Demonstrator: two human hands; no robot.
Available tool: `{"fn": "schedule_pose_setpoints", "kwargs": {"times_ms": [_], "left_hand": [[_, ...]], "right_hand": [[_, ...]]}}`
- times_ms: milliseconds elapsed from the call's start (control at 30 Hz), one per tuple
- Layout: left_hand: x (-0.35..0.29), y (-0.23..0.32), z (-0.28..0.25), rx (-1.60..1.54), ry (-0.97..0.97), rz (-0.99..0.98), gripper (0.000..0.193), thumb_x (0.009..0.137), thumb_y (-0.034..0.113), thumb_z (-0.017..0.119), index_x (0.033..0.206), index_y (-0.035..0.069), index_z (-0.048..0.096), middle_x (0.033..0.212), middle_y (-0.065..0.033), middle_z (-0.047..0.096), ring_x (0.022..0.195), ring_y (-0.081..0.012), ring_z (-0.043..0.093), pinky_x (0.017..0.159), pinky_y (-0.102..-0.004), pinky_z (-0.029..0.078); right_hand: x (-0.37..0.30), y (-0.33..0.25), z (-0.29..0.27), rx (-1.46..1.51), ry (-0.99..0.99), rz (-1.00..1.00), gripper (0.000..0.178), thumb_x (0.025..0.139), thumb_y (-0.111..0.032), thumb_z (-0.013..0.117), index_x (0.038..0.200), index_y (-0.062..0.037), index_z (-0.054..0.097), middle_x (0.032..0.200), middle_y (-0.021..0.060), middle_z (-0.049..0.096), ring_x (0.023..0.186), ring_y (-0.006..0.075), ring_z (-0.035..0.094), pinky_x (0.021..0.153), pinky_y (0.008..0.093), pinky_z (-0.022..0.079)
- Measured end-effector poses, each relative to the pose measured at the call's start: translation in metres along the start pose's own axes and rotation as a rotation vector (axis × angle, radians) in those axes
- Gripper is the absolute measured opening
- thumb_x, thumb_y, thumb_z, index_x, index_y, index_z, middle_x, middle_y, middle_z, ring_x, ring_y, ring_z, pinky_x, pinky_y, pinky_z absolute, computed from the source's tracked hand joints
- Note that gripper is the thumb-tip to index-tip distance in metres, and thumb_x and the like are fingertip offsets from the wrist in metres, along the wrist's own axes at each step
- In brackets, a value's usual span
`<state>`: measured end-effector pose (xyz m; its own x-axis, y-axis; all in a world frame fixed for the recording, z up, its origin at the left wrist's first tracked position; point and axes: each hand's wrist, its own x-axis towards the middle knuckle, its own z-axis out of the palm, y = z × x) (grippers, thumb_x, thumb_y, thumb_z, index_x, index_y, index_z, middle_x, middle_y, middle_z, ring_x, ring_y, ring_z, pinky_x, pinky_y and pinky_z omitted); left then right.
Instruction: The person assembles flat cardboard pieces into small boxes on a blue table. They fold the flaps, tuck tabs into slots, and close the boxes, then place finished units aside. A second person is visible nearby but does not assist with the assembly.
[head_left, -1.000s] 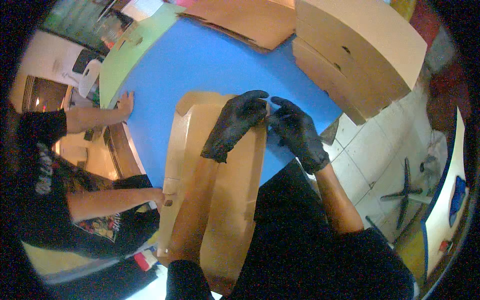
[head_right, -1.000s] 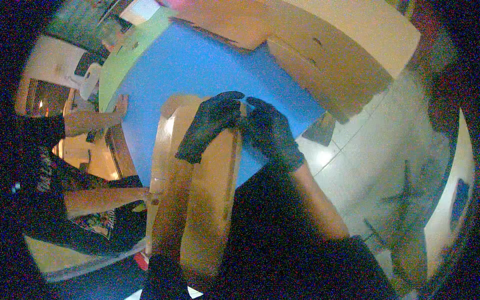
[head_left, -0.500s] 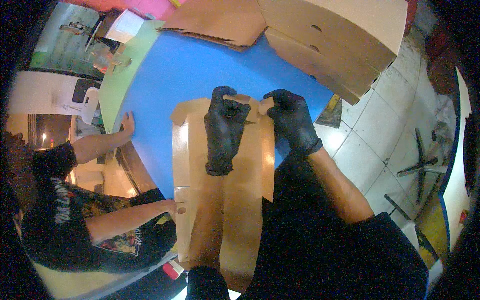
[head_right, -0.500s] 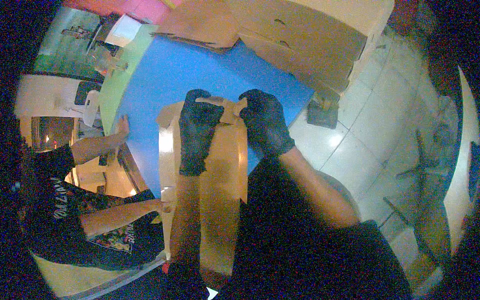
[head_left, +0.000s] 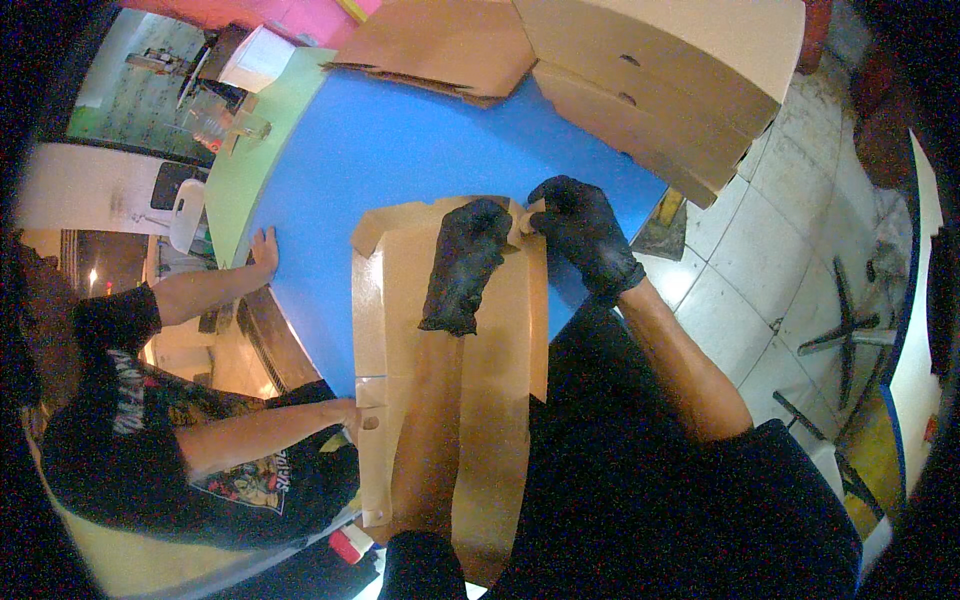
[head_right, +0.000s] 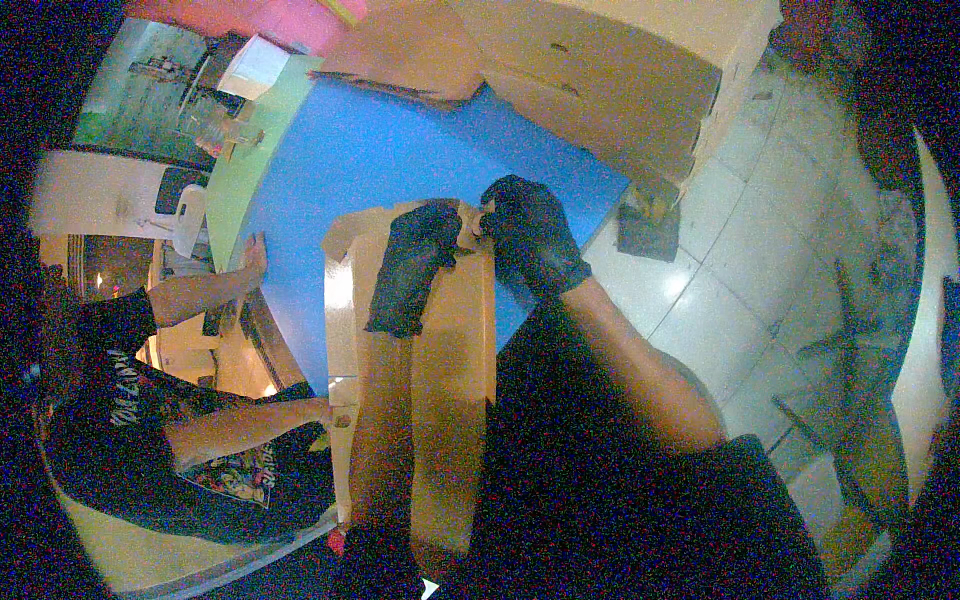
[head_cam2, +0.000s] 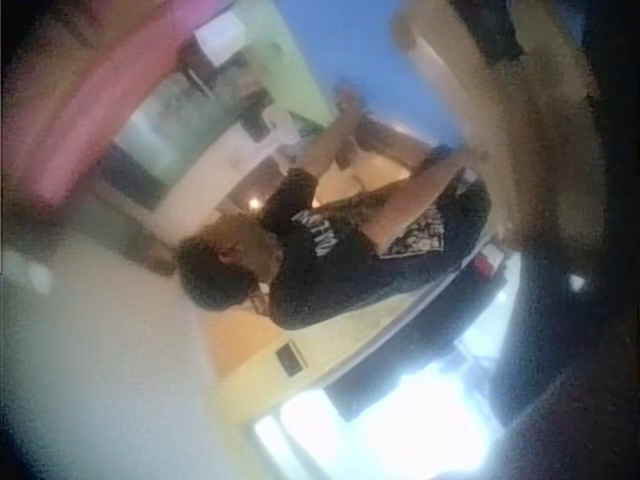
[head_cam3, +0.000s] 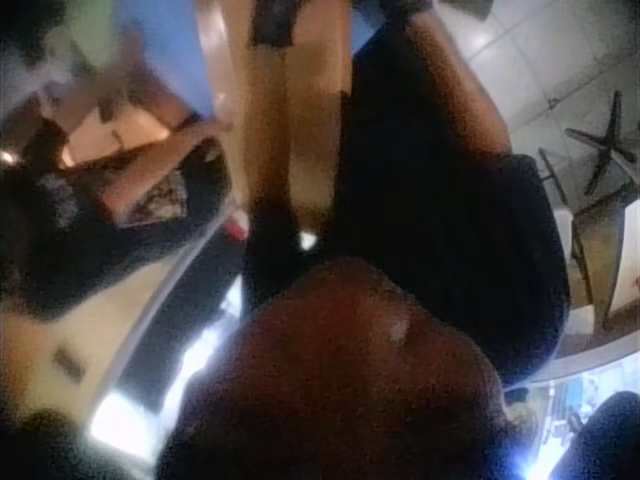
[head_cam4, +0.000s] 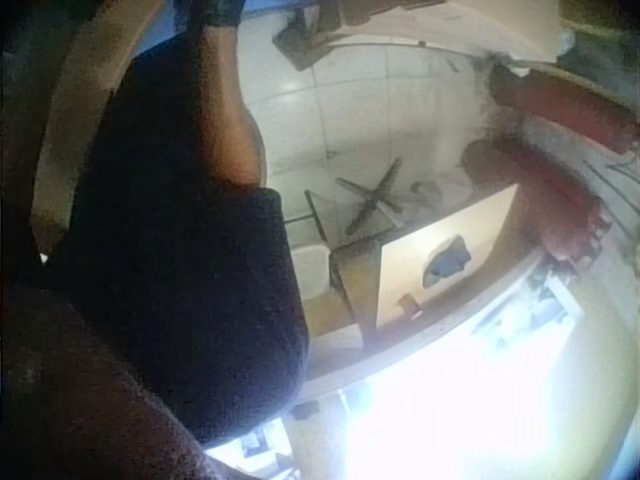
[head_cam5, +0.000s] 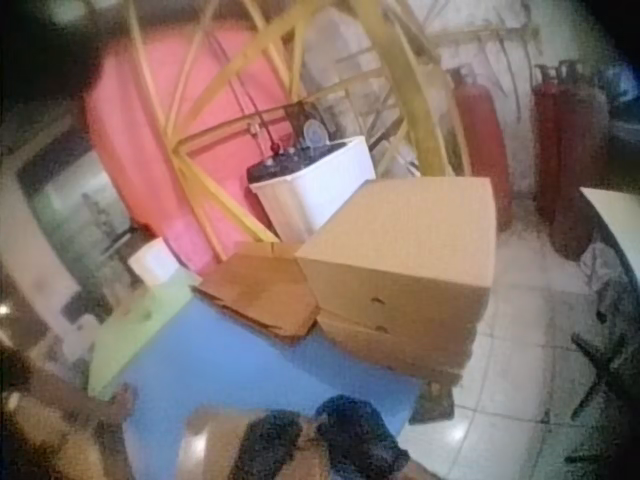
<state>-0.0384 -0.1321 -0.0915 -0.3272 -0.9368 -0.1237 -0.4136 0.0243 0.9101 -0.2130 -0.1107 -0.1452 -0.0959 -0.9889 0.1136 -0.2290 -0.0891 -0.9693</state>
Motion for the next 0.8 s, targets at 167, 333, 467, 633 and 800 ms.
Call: {"fn": "schedule_pose_setpoints", "kwargs": {"times_ms": [167,333,467,633,800], "left_hand": [[0.001,-0.004,0.0,-0.12,0.002,-0.071,0.028,0.093,0.023,0.062,0.107,-0.001,0.068,0.092,-0.0056,0.066,0.073,-0.0142,0.062,0.062,-0.0299,0.051],[0.003,-0.013,-0.002,-0.045,-0.036,-0.062,0.024,0.091,0.021,0.063,0.103,0.001,0.067,0.093,-0.0062,0.067,0.074,-0.0165,0.064,0.063,-0.0311,0.052],[0.007,-0.019,0.004,0.012,0.009,0.159,0.018,0.091,0.017,0.063,0.099,0.0,0.067,0.085,-0.0064,0.065,0.071,-0.0167,0.062,0.062,-0.0316,0.051],[0.018,-0.021,0.004,0.363,-0.015,0.303,0.017,0.09,0.013,0.066,0.101,0.0,0.068,0.085,-0.0063,0.064,0.079,-0.0155,0.063,0.067,-0.0315,0.054],[0.013,-0.018,0.001,0.029,-0.051,0.256,0.034,0.083,0.013,0.073,0.114,0.003,0.065,0.107,-0.0153,0.067,0.097,-0.0321,0.066,0.084,-0.0387,0.055]], "right_hand": [[-0.002,-0.006,-0.001,-0.002,0.037,0.005,0.023,0.079,-0.013,0.074,0.099,-0.0025,0.069,0.086,0.0059,0.07,0.078,0.0124,0.061,0.069,0.0289,0.051],[-0.003,-0.015,-0.005,0.332,0.03,0.196,0.024,0.078,-0.01,0.074,0.101,-0.0039,0.069,0.089,0.0056,0.069,0.078,0.0112,0.061,0.066,0.0271,0.05],[0.0,-0.02,-0.004,0.285,0.052,0.194,0.023,0.078,-0.01,0.073,0.101,-0.0045,0.069,0.087,0.0049,0.068,0.076,0.0119,0.06,0.064,0.0267,0.049],[0.001,-0.015,-0.004,0.273,0.028,0.194,0.022,0.079,-0.009,0.071,0.1,-0.0047,0.068,0.083,0.0034,0.066,0.071,0.0127,0.06,0.062,0.027,0.049],[0.008,-0.009,-0.001,0.265,0.016,0.156,0.018,0.082,-0.01,0.071,0.1,-0.0048,0.068,0.086,0.0051,0.068,0.071,0.0128,0.061,0.063,0.027,0.05]]}}
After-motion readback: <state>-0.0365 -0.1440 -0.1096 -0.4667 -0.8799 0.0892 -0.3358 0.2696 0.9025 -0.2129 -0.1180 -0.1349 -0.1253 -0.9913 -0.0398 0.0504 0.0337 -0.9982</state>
